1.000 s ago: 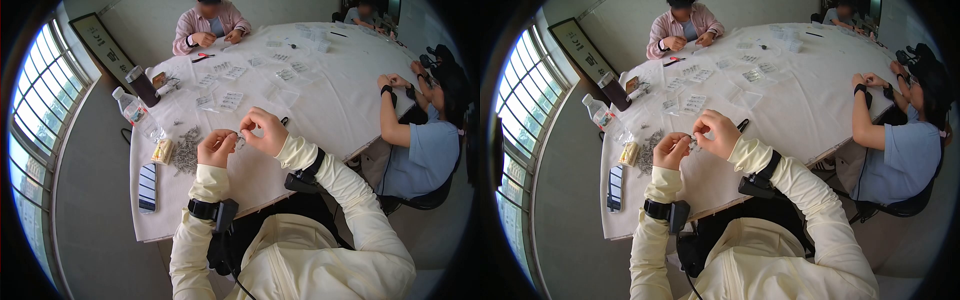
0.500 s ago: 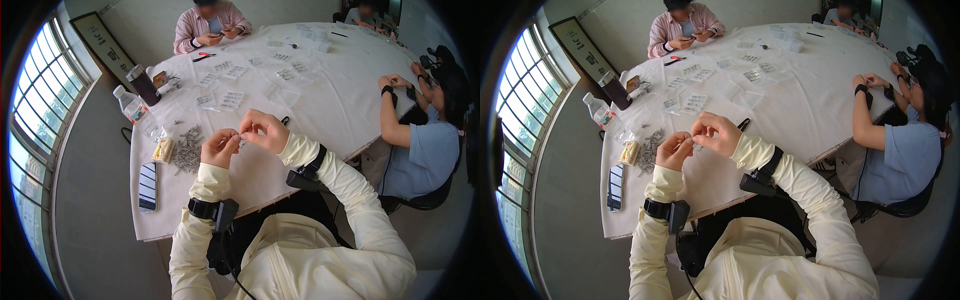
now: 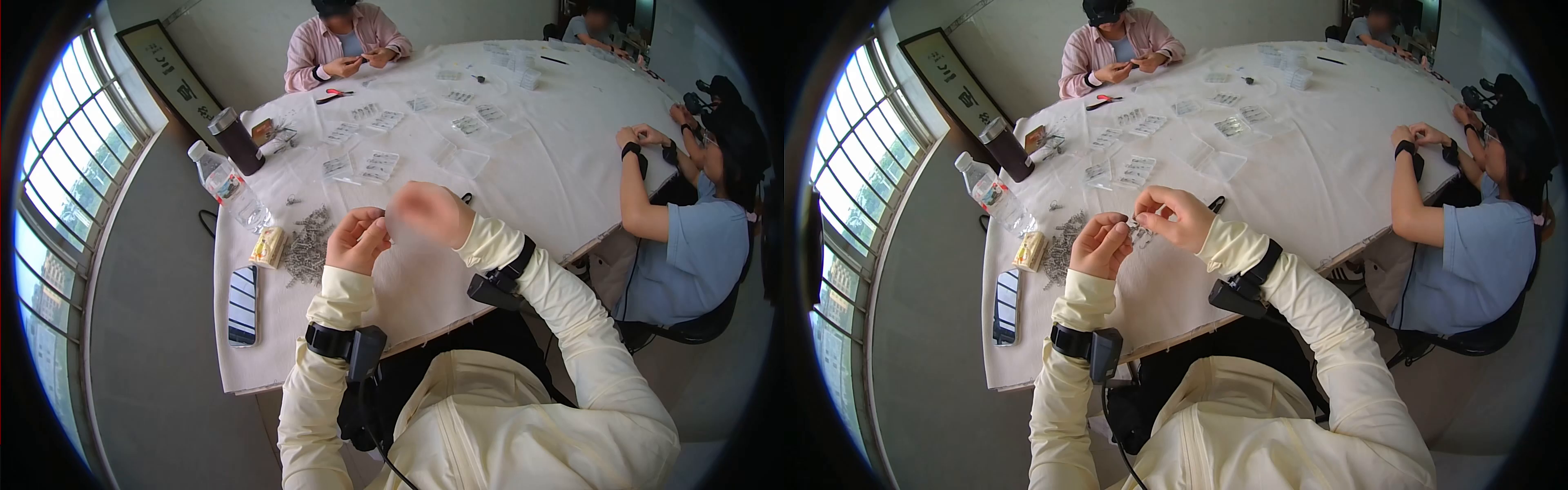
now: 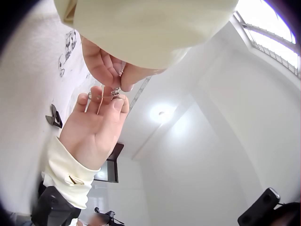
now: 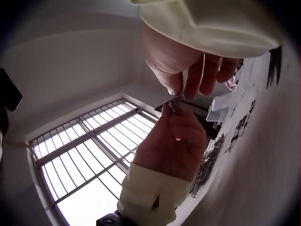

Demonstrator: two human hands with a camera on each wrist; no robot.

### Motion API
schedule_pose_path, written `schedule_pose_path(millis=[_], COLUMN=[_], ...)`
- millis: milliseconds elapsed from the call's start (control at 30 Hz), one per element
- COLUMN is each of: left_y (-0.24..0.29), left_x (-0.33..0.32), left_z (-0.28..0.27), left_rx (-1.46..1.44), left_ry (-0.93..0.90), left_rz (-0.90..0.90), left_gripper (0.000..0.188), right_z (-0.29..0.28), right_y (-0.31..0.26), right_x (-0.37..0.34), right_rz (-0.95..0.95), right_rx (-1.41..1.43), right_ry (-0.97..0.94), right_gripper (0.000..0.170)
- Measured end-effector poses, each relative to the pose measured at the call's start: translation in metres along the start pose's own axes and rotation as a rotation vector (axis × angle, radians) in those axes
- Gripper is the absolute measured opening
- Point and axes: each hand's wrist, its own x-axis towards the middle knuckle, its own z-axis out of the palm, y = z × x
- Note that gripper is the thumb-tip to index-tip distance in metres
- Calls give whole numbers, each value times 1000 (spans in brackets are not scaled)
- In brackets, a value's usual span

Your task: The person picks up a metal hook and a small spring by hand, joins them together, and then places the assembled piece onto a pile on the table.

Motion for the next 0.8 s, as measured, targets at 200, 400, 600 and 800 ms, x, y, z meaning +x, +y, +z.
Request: schedule_pose_path(millis=[200, 400, 600, 800], left_y=[0, 0, 7, 7], left_x=[0, 1, 0, 1], left_z=[-1, -2, 3, -3], left_rx=[-79, 87, 412, 370], left_ry=[6, -39, 12, 7], left_rz=[-20, -19, 21, -20], left_gripper=[14, 14, 24, 24], right_z=[1, 4, 5, 4], right_y=[-4, -5, -12, -12], right_x=[-1, -1, -2, -2], right_rz=[-3, -11, -65, -63], right_rx=[-1, -24, -179, -235], right_ry=[22, 41, 45, 46], right_gripper=[9, 6, 6, 6])
